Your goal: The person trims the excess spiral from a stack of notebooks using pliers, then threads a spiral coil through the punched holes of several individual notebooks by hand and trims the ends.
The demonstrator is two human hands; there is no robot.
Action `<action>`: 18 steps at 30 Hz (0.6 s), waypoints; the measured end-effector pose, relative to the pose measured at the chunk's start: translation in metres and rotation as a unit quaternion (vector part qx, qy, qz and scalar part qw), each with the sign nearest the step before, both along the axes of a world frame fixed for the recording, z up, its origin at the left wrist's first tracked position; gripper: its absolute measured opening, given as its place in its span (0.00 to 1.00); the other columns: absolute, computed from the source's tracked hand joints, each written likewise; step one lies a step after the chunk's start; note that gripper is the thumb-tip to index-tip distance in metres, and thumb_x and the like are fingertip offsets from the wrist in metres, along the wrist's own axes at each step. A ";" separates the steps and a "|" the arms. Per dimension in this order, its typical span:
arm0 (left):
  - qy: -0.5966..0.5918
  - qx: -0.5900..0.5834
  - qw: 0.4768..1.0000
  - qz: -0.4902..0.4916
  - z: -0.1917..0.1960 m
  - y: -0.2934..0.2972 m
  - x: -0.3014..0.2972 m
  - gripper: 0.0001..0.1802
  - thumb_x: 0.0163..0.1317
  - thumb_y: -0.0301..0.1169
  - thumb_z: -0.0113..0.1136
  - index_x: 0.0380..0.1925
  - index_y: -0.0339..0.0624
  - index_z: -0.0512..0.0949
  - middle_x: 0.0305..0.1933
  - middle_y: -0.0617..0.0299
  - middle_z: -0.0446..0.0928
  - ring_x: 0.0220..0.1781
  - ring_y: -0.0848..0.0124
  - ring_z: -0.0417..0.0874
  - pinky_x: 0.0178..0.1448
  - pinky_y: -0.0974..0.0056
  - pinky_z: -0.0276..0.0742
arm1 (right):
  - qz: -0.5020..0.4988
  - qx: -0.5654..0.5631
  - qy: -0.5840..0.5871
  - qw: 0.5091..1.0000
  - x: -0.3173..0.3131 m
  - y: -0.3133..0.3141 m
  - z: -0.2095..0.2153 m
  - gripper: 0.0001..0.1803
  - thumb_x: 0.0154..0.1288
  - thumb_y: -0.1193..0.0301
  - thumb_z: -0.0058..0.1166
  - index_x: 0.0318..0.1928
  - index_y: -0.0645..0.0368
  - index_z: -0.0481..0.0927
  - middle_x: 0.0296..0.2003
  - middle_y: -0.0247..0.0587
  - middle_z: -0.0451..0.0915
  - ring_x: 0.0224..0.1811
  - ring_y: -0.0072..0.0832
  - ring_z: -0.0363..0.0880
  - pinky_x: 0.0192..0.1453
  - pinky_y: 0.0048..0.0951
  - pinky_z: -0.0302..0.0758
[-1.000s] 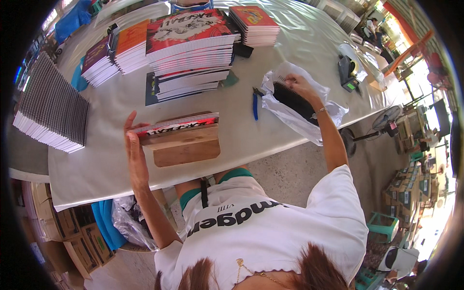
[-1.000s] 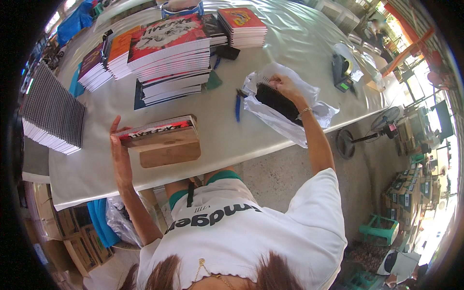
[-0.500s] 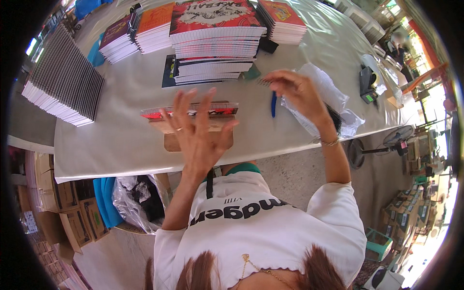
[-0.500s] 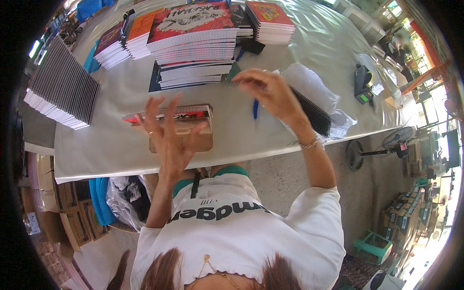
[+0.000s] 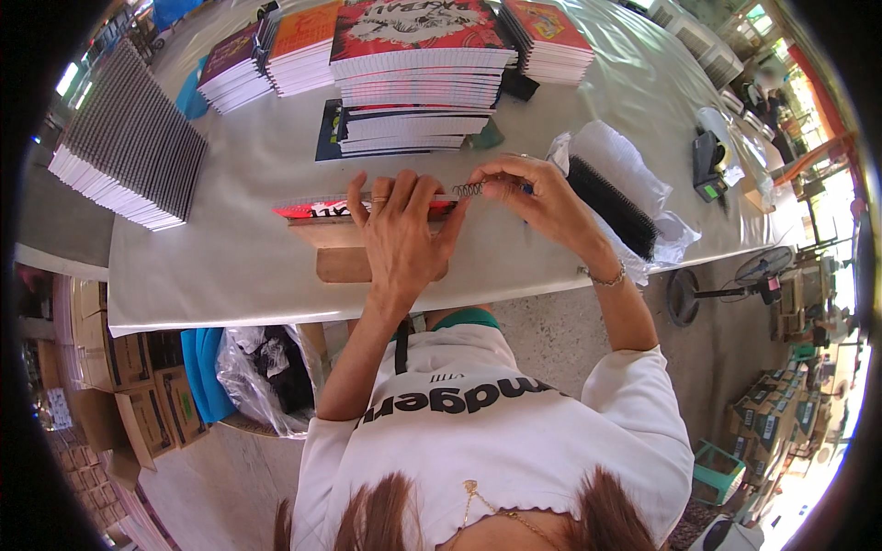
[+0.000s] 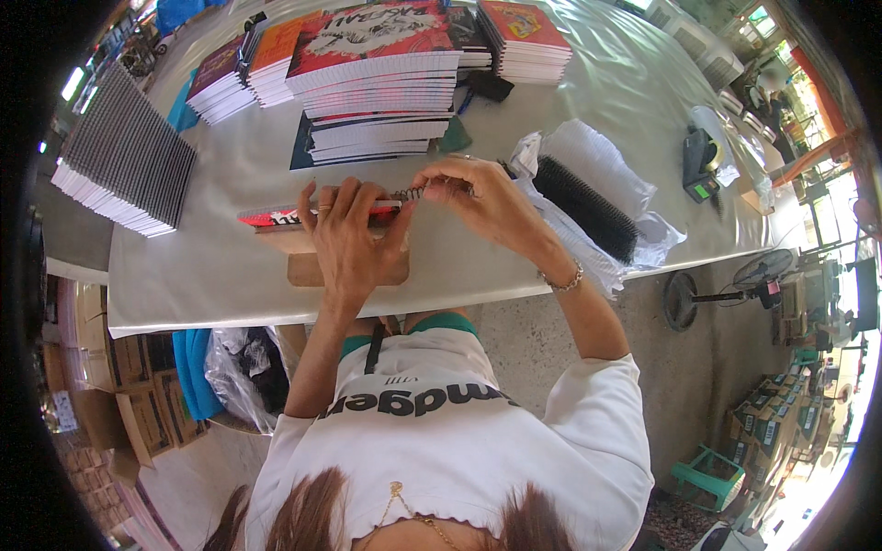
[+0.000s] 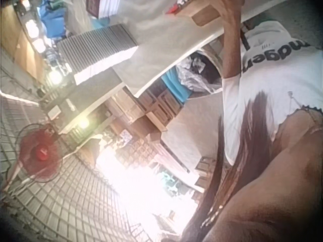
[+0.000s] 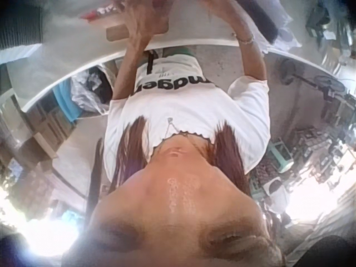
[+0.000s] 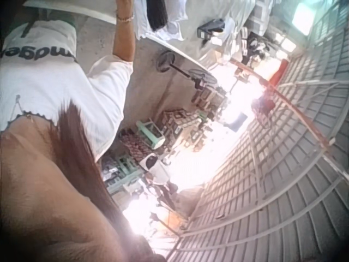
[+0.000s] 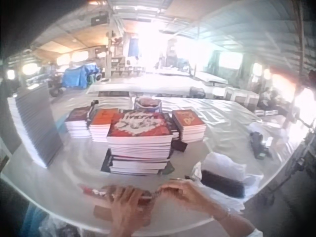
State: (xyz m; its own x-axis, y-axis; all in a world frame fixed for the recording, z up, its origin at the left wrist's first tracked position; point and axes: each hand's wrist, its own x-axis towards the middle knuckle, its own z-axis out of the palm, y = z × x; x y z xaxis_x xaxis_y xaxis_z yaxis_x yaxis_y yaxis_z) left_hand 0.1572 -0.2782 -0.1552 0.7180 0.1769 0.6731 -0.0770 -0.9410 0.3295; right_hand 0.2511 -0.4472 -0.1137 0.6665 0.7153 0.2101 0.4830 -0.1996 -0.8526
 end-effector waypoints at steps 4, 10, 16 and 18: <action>0.005 -0.005 1.000 -0.002 0.000 0.003 0.000 0.14 0.49 0.43 0.69 0.28 0.48 0.77 0.29 0.65 0.74 0.39 0.62 0.74 0.59 0.52 0.59 | 0.024 -0.042 -0.007 0.999 0.001 0.001 0.003 0.09 0.66 0.75 0.55 0.45 0.66 0.81 0.39 0.42 0.83 0.39 0.26 0.78 0.46 0.29 0.75; 0.012 0.000 1.000 -0.028 0.001 0.008 -0.002 0.14 0.51 0.44 0.67 0.31 0.49 0.78 0.30 0.66 0.75 0.38 0.63 0.75 0.56 0.54 0.60 | 0.018 -0.048 0.052 0.997 -0.006 0.000 0.001 0.09 0.66 0.74 0.56 0.45 0.67 0.80 0.38 0.40 0.82 0.40 0.24 0.77 0.46 0.28 0.74; 0.025 0.015 0.999 -0.032 0.003 0.009 -0.002 0.16 0.55 0.48 0.65 0.33 0.50 0.78 0.32 0.67 0.76 0.39 0.62 0.75 0.54 0.53 0.60 | 0.017 0.007 -0.005 1.000 -0.008 0.000 -0.007 0.12 0.67 0.72 0.57 0.46 0.68 0.79 0.39 0.42 0.81 0.40 0.24 0.77 0.45 0.30 0.74; 0.044 0.026 0.998 -0.036 0.003 0.009 -0.002 0.17 0.57 0.49 0.63 0.35 0.50 0.78 0.33 0.67 0.76 0.40 0.62 0.75 0.54 0.53 0.60 | 0.028 -0.036 0.009 0.999 -0.006 -0.003 -0.008 0.12 0.65 0.73 0.58 0.46 0.68 0.78 0.41 0.44 0.80 0.39 0.26 0.77 0.44 0.31 0.74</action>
State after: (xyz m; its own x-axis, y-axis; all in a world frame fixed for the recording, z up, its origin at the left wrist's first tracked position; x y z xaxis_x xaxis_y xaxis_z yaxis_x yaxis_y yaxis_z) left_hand 0.1554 -0.2688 -0.1523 0.7849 0.0889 0.6132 -0.1178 -0.9502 0.2884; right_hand 0.2454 -0.4502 -0.1221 0.6280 0.7646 0.1450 0.4793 -0.2333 -0.8461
